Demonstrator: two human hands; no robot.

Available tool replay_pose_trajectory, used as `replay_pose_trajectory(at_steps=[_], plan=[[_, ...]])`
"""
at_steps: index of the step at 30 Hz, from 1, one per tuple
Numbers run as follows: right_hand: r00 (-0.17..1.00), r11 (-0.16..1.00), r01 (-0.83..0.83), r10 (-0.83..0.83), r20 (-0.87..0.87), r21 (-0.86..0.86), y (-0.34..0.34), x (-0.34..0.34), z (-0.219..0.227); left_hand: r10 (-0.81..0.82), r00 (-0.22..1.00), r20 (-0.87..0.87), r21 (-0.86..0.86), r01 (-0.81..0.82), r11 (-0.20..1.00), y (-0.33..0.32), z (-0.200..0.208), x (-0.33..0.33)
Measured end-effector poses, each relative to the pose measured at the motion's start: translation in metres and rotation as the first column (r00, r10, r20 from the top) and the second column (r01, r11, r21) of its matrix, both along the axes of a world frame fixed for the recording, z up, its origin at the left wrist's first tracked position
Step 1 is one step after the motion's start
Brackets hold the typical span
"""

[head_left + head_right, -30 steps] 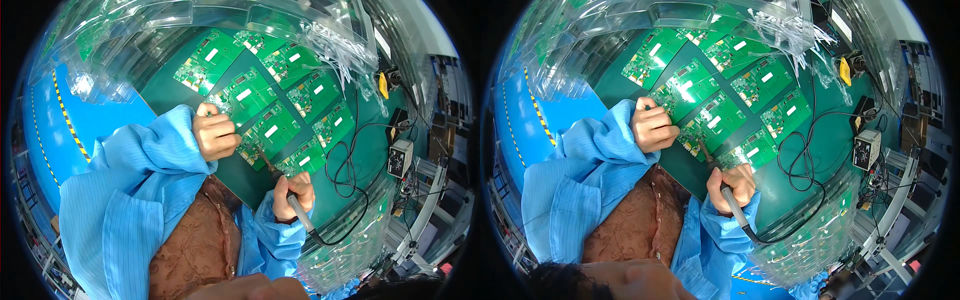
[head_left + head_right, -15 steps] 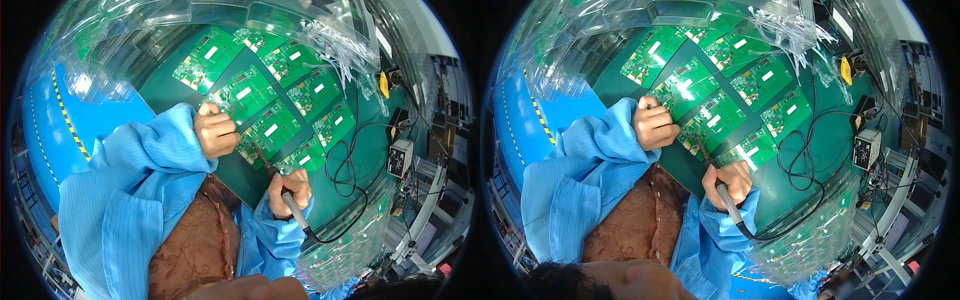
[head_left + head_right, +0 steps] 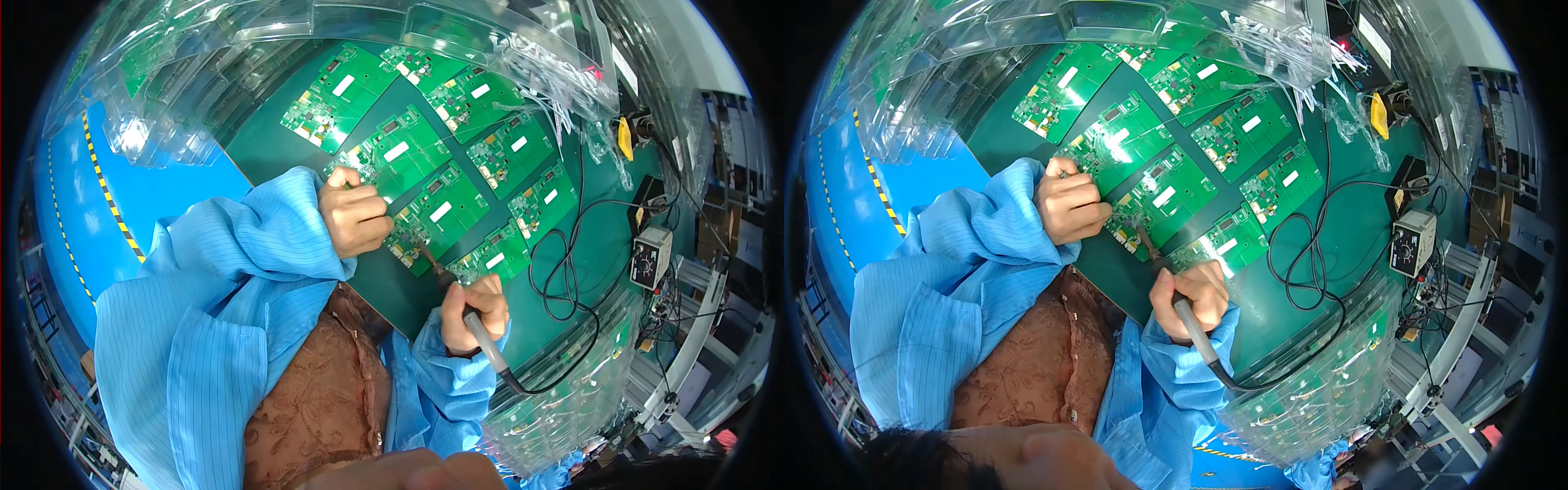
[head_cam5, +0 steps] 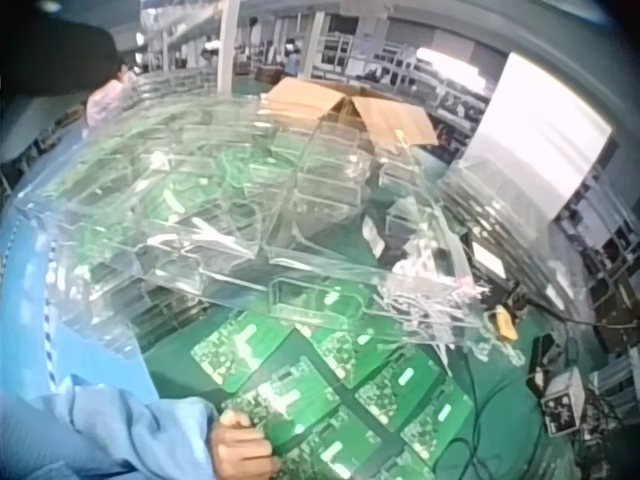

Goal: Soldering electronic components onto multiple printed circuit boards at an assembly station.

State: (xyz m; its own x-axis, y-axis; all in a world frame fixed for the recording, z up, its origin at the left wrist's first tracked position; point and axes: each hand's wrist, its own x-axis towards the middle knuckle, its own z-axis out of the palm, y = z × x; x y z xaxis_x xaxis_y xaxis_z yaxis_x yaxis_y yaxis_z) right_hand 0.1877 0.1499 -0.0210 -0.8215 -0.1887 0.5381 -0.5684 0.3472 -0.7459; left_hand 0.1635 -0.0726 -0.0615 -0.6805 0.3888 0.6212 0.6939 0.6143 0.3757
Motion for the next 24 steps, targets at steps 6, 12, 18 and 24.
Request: replay_pose_trajectory(at_steps=[6, 12, 18, 24], plan=[[0.988, 0.973, 0.126, -0.106, 0.111, -0.192, 0.000, 0.003, 0.010, 0.094, 0.983, -0.160, -0.003, -0.096, 0.995, -0.026, 0.008, -0.014], [0.953, 0.975, 0.114, -0.053, 0.298, -0.192, -0.025, -0.007, 0.027, 0.183, 0.962, -0.203, -0.086, -0.204, 0.975, -0.059, 0.014, -0.022], [0.990, 0.997, 0.068, -0.063, 0.127, -0.033, -0.051, -0.022, 0.011, 0.160, 0.975, -0.157, -0.069, -0.172, 0.983, -0.062, 0.011, -0.021], [0.989, 0.997, 0.056, -0.047, 0.142, -0.055, -0.064, -0.029, 0.004, 0.199, 0.971, -0.132, -0.053, -0.208, 0.977, -0.066, 0.009, -0.024]])
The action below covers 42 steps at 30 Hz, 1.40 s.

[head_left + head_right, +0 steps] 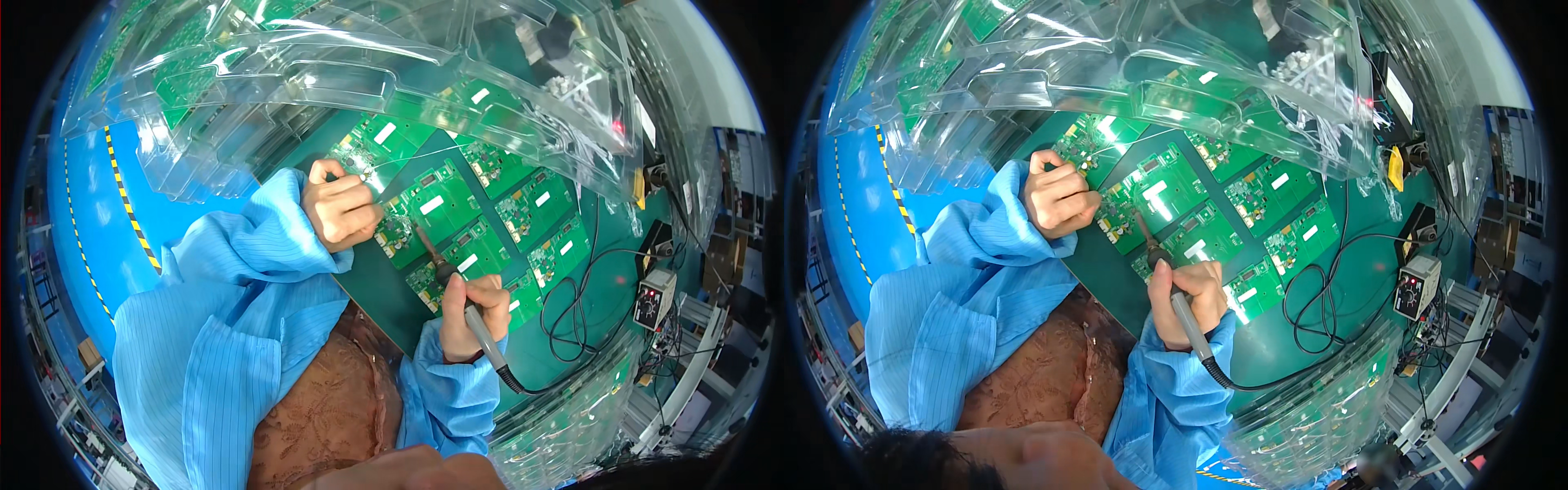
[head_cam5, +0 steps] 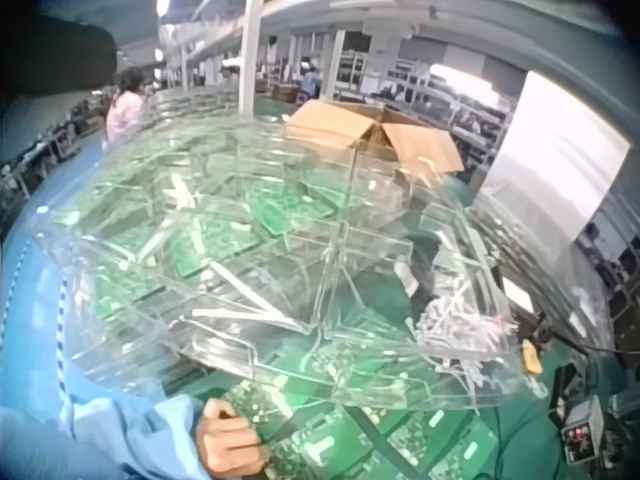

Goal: Soldering electronic components onto multiple printed circuit boards at an assembly station.

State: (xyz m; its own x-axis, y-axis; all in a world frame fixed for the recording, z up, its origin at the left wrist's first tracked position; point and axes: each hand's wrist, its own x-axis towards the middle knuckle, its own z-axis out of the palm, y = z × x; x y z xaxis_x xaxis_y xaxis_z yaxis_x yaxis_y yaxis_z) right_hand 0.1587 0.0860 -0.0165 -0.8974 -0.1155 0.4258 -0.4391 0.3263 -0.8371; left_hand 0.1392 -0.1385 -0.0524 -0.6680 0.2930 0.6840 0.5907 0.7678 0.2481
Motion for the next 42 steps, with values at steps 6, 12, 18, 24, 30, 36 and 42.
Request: replay_pose_trajectory(at_steps=[6, 12, 18, 24, 30, 36, 42], plan=[[0.996, 0.999, -0.015, 0.018, -0.082, 0.037, -0.008, -0.005, 0.000, 0.005, 1.000, 0.021, 0.018, -0.005, 1.000, 0.000, -0.006, -0.001], [0.979, 0.991, -0.083, 0.100, -0.175, 0.100, -0.012, -0.011, 0.000, -0.021, 0.999, 0.047, -0.001, 0.021, 1.000, -0.001, -0.008, -0.003], [0.981, 0.990, -0.077, 0.097, -0.169, 0.121, -0.014, -0.010, 0.002, -0.048, 0.998, 0.041, 0.004, 0.048, 0.999, -0.002, -0.010, -0.004], [0.986, 0.989, -0.076, 0.094, -0.138, 0.126, -0.016, -0.008, 0.004, -0.049, 0.998, 0.025, 0.017, 0.048, 0.999, -0.002, -0.011, -0.002], [0.991, 0.992, -0.055, 0.069, -0.119, 0.116, -0.015, -0.007, 0.000, -0.036, 0.999, 0.033, 0.026, 0.035, 0.999, 0.000, -0.011, -0.002], [0.989, 0.992, -0.056, 0.070, -0.133, 0.112, -0.017, -0.008, -0.001, -0.034, 0.998, 0.050, 0.006, 0.034, 0.999, 0.000, -0.011, -0.002], [0.986, 0.989, -0.065, 0.084, -0.144, 0.129, -0.015, -0.008, 0.001, -0.040, 0.998, 0.051, 0.021, 0.039, 0.999, 0.001, -0.013, -0.003]])
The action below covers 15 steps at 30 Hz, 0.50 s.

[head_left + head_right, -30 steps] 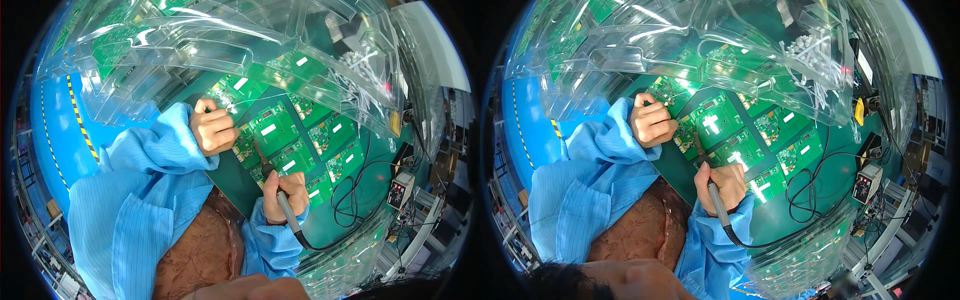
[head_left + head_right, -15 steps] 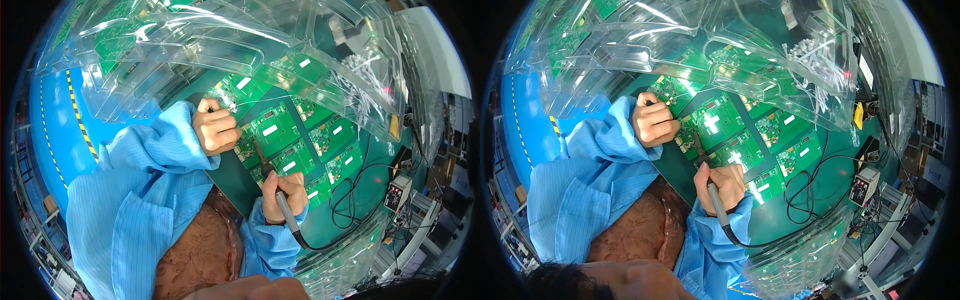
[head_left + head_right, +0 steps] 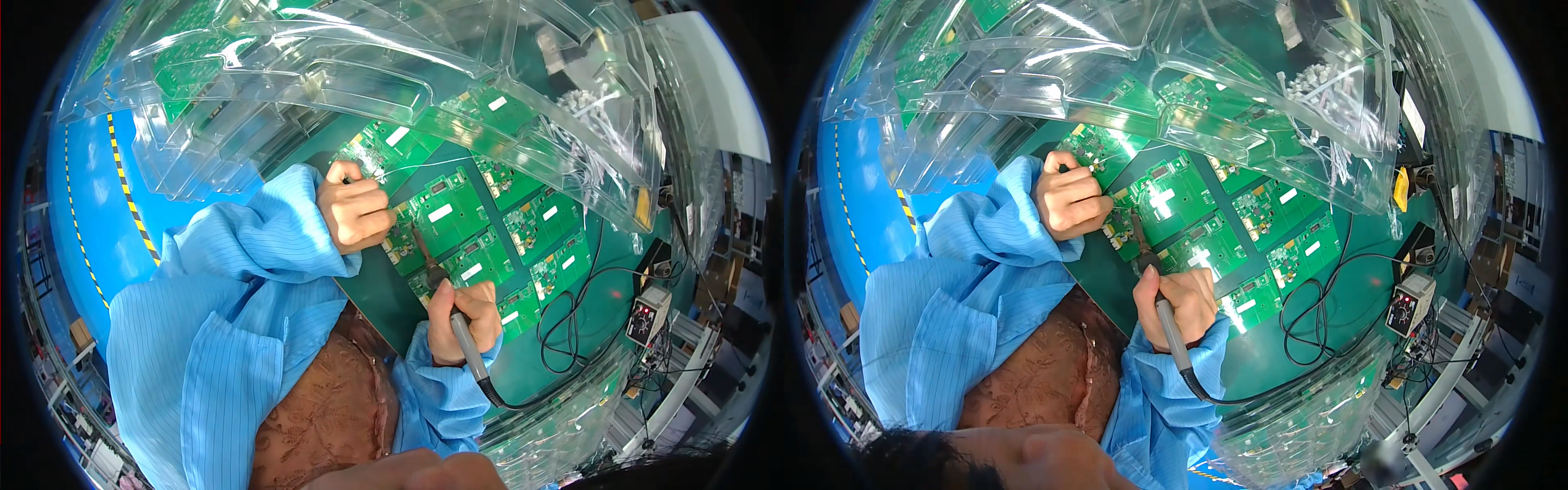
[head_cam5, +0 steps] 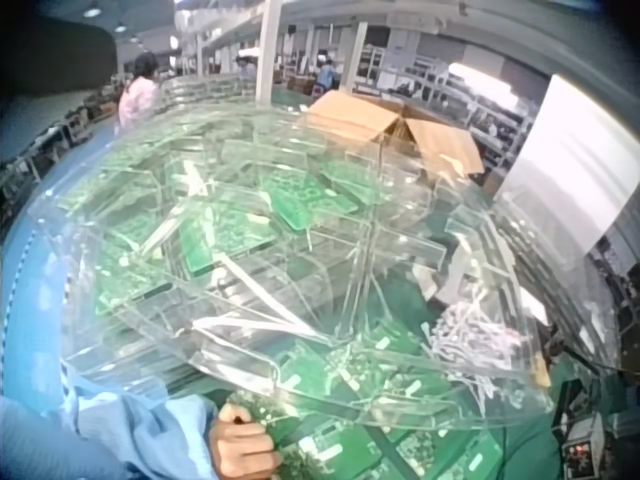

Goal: Soldering electronic components onto multiple printed circuit boards at an assembly station.

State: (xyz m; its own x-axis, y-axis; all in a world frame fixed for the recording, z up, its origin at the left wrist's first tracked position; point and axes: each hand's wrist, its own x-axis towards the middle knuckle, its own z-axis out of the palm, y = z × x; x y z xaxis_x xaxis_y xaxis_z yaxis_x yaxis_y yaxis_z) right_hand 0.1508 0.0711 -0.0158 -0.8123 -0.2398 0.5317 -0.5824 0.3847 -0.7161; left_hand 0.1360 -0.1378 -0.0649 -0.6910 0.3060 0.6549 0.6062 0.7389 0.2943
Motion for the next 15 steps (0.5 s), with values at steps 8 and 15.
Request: replay_pose_trajectory(at_steps=[8, 15], plan=[[1.000, 1.000, -0.003, 0.004, 0.031, -0.010, 0.0024, 0.0026, 0.0037, -0.017, 1.000, -0.003, 0.005, 0.017, 1.000, -0.0004, 0.0011, 0.0001], [0.999, 1.000, 0.010, -0.010, 0.036, -0.005, 0.0001, 0.0025, 0.0023, -0.029, 1.000, 0.011, 0.003, 0.029, 1.000, -0.0002, -0.0001, 0.0004]])
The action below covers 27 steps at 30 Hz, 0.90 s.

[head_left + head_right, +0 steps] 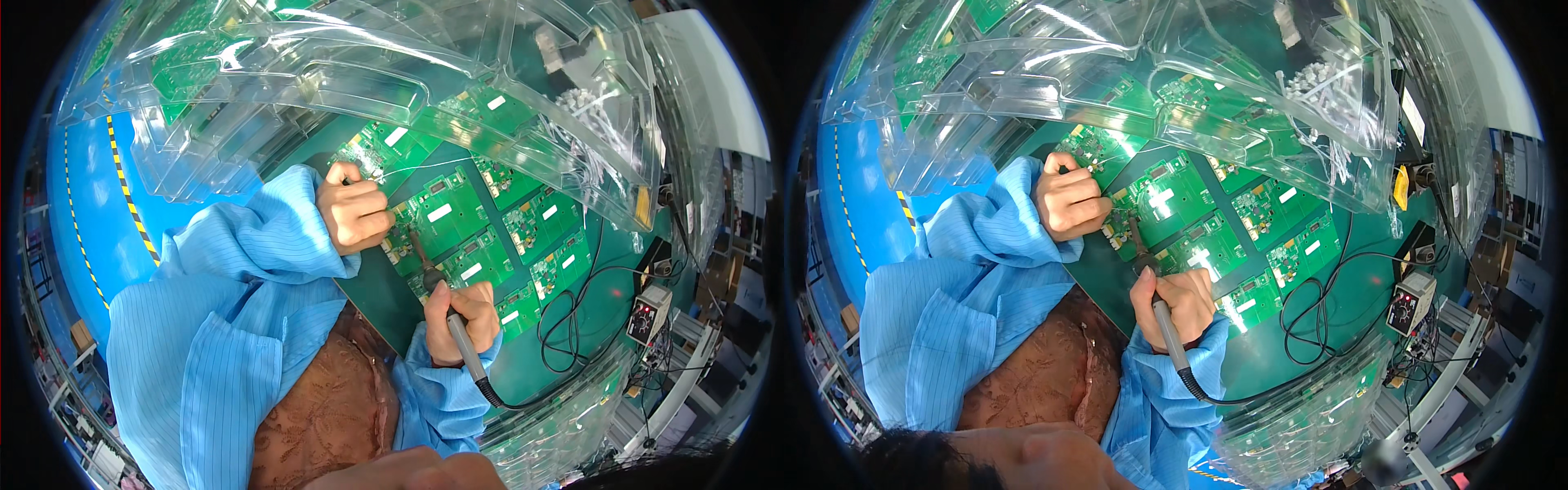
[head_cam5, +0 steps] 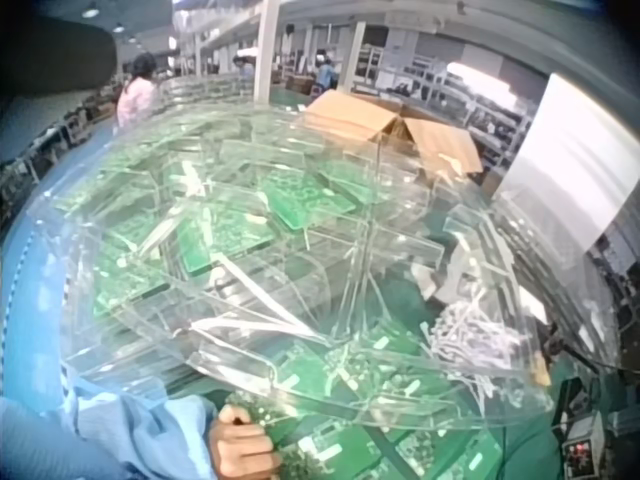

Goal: Soldering electronic components onto multiple printed circuit boards at an assembly station.

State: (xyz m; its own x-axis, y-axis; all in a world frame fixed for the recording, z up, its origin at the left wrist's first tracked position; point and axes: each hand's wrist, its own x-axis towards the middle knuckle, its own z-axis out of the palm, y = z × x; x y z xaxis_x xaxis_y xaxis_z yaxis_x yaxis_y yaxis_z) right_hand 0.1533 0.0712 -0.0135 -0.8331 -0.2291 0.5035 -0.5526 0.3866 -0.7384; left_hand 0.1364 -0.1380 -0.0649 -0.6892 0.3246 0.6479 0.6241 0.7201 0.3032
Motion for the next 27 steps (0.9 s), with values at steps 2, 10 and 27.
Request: replay_pose_trajectory(at_steps=[2, 10, 27], plan=[[1.000, 1.000, -0.002, 0.002, 0.000, -0.005, -0.0002, -0.0004, -0.0014, 0.003, 1.000, 0.007, -0.005, -0.003, 1.000, -0.0002, 0.0003, 0.0004], [0.998, 0.999, -0.050, 0.051, -0.036, 0.015, -0.0006, -0.0037, -0.0019, -0.020, 1.000, 0.011, -0.014, 0.020, 1.000, -0.0004, -0.0006, -0.0014], [0.999, 0.999, -0.036, 0.036, -0.026, 0.003, 0.0003, -0.0021, -0.0018, -0.052, 0.998, 0.024, -0.029, 0.053, 0.998, -0.0008, 0.0023, -0.0010]])
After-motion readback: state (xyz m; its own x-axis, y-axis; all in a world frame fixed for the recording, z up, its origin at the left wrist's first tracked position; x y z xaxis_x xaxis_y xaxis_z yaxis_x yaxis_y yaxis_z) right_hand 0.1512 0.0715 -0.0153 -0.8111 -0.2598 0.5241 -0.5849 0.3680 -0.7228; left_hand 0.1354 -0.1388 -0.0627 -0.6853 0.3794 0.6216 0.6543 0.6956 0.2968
